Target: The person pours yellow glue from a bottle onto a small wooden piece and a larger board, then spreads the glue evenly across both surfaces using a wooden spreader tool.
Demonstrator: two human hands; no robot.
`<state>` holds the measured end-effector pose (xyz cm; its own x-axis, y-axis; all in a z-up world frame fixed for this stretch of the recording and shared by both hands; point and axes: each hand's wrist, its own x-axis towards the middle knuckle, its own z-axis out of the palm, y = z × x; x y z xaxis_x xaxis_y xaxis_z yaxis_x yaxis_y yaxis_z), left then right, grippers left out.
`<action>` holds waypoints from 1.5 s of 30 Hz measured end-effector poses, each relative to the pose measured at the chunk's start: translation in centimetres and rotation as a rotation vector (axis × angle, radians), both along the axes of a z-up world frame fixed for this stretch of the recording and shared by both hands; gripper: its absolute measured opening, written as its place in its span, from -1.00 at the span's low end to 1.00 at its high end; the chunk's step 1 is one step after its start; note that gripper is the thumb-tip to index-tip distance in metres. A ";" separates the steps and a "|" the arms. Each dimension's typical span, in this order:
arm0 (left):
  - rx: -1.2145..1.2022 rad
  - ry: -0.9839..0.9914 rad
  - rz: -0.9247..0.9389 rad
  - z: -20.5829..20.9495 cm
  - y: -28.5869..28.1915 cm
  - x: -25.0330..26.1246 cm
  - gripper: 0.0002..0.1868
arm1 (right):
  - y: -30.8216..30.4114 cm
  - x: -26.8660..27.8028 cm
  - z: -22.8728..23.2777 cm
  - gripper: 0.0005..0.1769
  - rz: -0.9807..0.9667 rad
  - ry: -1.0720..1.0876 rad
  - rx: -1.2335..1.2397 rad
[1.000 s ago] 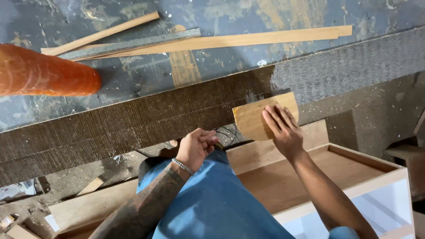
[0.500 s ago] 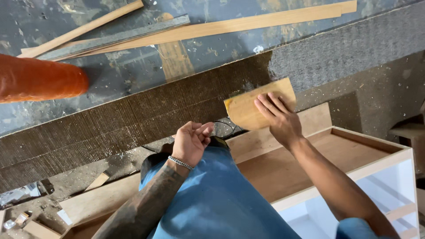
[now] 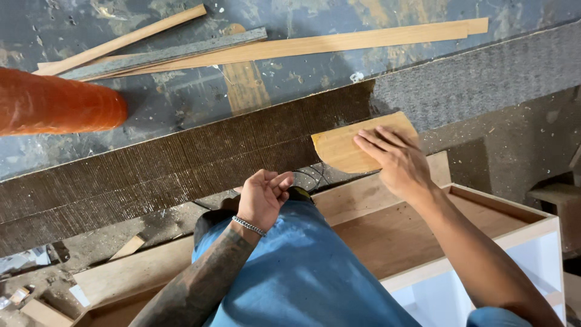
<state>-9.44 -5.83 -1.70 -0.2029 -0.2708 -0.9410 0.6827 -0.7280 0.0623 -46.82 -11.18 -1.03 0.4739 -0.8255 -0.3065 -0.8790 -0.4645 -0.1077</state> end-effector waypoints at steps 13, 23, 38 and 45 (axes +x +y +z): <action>0.014 0.014 0.025 0.4 -0.4 0.0 -0.67 | 1.1 -0.8 9.1 -0.04 -0.082 0.142 0.532; 0.009 -0.048 0.041 1.3 -0.1 -0.7 -0.81 | -0.6 -7.6 -3.1 0.09 0.080 -0.183 -0.311; 0.021 -0.045 0.073 1.3 0.0 -0.8 -0.81 | -0.4 -8.3 -3.6 0.14 0.107 -0.174 -0.249; 0.029 -0.045 0.080 1.0 0.3 -1.0 -0.80 | -4.1 -3.0 -1.6 0.05 0.090 -0.172 -0.181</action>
<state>-10.42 -5.52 -0.66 -0.1388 -0.2566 -0.9565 0.7355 -0.6735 0.0740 -49.86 -15.24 -2.67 0.5805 -0.8115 -0.0667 -0.8091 -0.5655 -0.1600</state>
